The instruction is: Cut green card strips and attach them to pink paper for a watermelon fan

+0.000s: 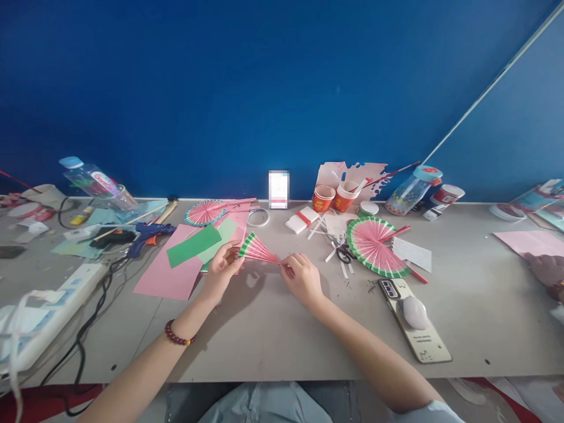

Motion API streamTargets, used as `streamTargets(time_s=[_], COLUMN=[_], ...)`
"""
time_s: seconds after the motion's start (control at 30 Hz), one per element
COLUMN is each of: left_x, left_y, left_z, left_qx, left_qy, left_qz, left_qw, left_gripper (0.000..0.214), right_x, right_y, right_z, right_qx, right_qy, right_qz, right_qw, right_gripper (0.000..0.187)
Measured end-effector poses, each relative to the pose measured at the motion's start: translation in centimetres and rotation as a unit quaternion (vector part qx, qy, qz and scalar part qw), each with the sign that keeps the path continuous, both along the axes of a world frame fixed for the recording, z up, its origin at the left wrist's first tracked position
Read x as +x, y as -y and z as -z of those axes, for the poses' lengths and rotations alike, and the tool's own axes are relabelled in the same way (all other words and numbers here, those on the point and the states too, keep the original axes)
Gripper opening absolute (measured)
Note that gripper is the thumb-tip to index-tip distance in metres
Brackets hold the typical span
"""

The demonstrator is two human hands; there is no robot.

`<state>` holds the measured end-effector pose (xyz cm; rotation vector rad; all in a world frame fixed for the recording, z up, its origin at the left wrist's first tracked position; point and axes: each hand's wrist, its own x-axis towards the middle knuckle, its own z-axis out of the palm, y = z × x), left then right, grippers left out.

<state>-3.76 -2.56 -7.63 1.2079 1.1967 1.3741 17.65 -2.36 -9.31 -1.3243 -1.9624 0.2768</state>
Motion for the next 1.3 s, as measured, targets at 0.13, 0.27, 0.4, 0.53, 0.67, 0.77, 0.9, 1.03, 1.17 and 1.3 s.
streamTargets(time_s=[0.13, 0.27, 0.4, 0.53, 0.67, 0.77, 0.9, 1.03, 1.17, 1.3], left_x=[-0.1, -0.1, -0.1, -0.2, -0.3, -0.3, -0.2, -0.1, 0.1, 0.4], left_y=[0.0, 0.0, 0.0, -0.1, 0.0, 0.1, 0.2, 0.3, 0.6, 0.9], left_z=[-0.2, -0.2, 0.0, 0.2, 0.1, 0.1, 0.3, 1.0, 1.5, 1.7], left_qx=[-0.032, -0.046, -0.037, -0.032, -0.033, -0.023, 0.019, 0.101, 0.201, 0.252], left_qy=[0.002, -0.001, -0.004, -0.011, -0.021, -0.041, -0.062, -0.133, -0.223, -0.332], left_qz=[-0.029, -0.031, -0.018, -0.007, -0.018, -0.017, -0.036, -0.081, -0.1, -0.059], left_qw=[0.999, 0.998, 0.999, 0.999, 0.999, 0.999, 0.997, 0.983, 0.949, 0.907], left_gripper=[0.041, 0.04, 0.036, 0.033, 0.031, 0.034, 0.036, 0.032, 0.034, 0.033], right_x=[-0.1, -0.1, 0.0, 0.1, 0.1, 0.2, 0.7, 1.2, 1.3, 0.6], right_y=[0.1, 0.2, 0.0, -0.1, 0.0, -0.1, -0.8, -1.8, -2.8, -4.7], right_z=[0.0, -0.2, -0.2, -0.2, 0.0, 0.1, 0.2, -0.6, -1.8, -2.6], right_qx=[0.012, 0.008, -0.008, -0.019, -0.008, -0.004, -0.02, -0.065, -0.099, -0.138], right_qy=[0.003, 0.001, -0.008, -0.016, 0.004, 0.009, 0.024, 0.05, 0.07, 0.061], right_qz=[-0.009, -0.001, 0.012, 0.015, 0.006, -0.005, -0.01, -0.007, -0.005, -0.021], right_qw=[1.0, 1.0, 1.0, 1.0, 1.0, 1.0, 0.999, 0.997, 0.993, 0.988], right_gripper=[0.016, 0.015, 0.015, 0.014, 0.014, 0.014, 0.016, 0.015, 0.014, 0.012])
